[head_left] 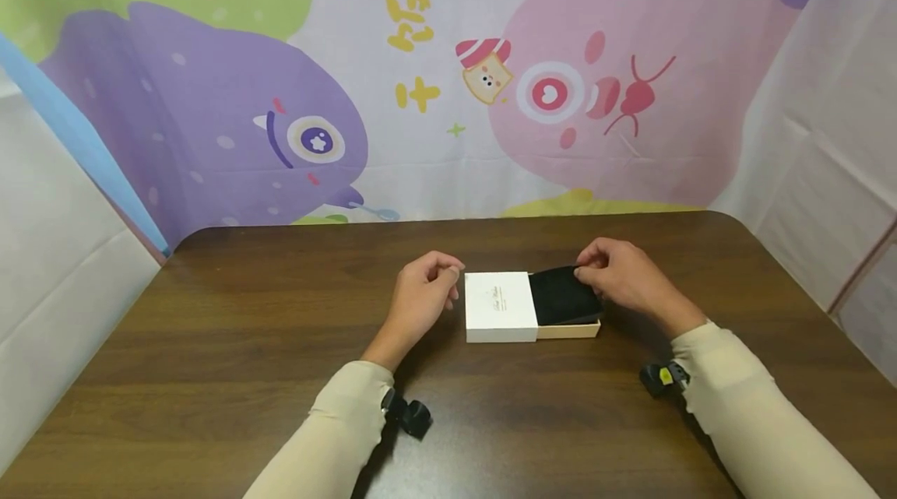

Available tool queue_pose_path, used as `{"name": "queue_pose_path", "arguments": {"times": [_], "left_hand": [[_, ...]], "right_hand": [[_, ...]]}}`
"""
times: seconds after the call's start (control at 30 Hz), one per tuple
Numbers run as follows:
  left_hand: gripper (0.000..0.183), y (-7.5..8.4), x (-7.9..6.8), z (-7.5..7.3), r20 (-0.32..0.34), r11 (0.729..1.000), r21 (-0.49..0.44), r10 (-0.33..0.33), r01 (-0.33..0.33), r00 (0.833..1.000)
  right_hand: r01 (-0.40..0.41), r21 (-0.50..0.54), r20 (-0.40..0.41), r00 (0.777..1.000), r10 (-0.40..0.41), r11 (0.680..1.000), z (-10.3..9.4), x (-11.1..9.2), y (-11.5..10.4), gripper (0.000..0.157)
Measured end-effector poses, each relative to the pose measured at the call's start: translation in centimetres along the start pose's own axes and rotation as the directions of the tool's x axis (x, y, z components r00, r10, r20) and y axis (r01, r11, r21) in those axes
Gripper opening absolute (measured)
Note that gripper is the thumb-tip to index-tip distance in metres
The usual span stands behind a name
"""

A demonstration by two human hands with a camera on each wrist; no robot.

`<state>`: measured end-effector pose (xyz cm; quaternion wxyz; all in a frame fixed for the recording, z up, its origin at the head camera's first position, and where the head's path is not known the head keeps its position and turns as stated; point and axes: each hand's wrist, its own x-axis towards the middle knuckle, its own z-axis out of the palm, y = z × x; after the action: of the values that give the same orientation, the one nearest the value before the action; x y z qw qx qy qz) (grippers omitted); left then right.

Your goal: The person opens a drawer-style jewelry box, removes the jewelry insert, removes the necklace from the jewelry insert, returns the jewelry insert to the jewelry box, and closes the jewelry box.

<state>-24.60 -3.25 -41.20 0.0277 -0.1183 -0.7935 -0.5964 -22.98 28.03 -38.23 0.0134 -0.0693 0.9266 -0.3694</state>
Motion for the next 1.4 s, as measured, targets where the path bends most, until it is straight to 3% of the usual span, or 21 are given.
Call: {"name": "queue_pose_path", "arguments": {"times": [0.73, 1.1, 1.4], "left_hand": [[0.016, -0.16, 0.09, 0.09, 0.007, 0.999, -0.034, -0.018, 0.018, 1.0], [0.016, -0.26, 0.08, 0.23, -0.005, 0.997, -0.05, -0.066, 0.065, 0.998], [0.015, -0.44, 0.17, 0.23, 0.004, 0.998, -0.045, -0.037, 0.038, 0.999]], "right_hand": [[-0.027, -0.013, 0.011, 1.0, 0.027, 1.0, 0.18, 0.19, 0.28, 0.027], [-0.039, -0.031, 0.054, 0.998, 0.041, 0.999, 0.31, 0.0, 0.41, 0.029], [-0.044, -0.053, 0.075, 0.996, 0.048, 0.998, 0.26, 0.14, 0.4, 0.027]]}}
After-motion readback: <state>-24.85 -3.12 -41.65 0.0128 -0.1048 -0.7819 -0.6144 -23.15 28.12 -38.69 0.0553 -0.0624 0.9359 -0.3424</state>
